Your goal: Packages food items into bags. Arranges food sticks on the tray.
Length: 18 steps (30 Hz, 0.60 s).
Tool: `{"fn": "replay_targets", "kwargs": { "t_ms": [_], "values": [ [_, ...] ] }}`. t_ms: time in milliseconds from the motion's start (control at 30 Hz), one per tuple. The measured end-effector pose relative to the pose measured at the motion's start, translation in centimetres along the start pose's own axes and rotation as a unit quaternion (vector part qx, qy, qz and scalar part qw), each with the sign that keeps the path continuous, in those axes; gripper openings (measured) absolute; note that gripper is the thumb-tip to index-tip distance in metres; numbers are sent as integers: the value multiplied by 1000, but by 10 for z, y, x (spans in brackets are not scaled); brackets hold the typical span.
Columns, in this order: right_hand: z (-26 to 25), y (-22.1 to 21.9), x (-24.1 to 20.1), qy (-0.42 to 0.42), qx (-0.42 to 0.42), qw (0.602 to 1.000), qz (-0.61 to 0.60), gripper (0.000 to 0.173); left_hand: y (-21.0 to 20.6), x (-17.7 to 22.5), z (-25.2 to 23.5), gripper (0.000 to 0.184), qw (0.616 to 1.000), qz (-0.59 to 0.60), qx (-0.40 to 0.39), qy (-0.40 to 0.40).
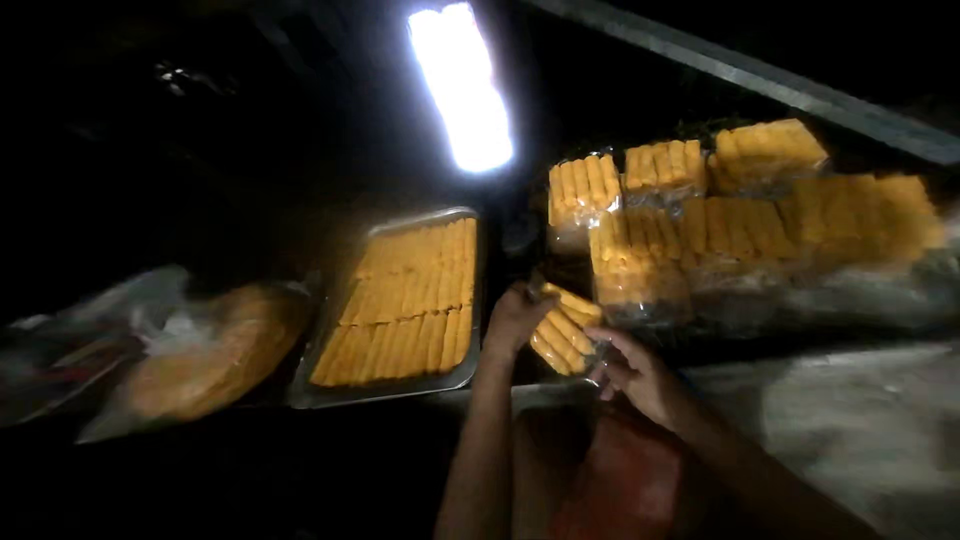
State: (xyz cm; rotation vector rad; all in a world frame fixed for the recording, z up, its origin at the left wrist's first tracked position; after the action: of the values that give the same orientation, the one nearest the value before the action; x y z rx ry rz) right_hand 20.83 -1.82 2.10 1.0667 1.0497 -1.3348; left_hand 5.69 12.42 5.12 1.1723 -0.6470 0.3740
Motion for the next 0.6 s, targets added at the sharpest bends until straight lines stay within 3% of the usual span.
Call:
{"fn": "replay_targets", "kwargs": {
  "t_ms": [133, 300, 400, 500, 600],
  "values": [
    [3, 2, 3, 14, 22, 999, 35, 35, -4, -6, -3, 47, 999, -34, 8, 7],
    [1, 0, 1, 2, -1, 998, 64, 38, 0, 0, -2, 44, 997, -82, 16, 1],
    [1, -2, -3, -11, -13, 997, 81, 46, 0, 7, 6, 47, 986, -117, 115, -39],
    [4, 2, -1, 6, -15, 996, 85, 44, -3, 11, 27, 38, 964, -108, 203, -131],
    [12, 11, -3, 132, 74, 969, 193, 32, -20, 9, 64, 32, 946, -112, 243, -180]
  ]
}}
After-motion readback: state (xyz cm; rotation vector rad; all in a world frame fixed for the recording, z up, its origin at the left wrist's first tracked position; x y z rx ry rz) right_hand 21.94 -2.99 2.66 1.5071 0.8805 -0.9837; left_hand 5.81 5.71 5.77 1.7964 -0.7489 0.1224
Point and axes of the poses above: each hand's wrist, its own z-axis away from the middle knuckle, its own y-axis out of the back of the hand, x = y × z, the point moved 2 cm from there along -z, towards the middle knuckle, and after that the axes turned 8 degrees about -z, right-handed, at the moved point
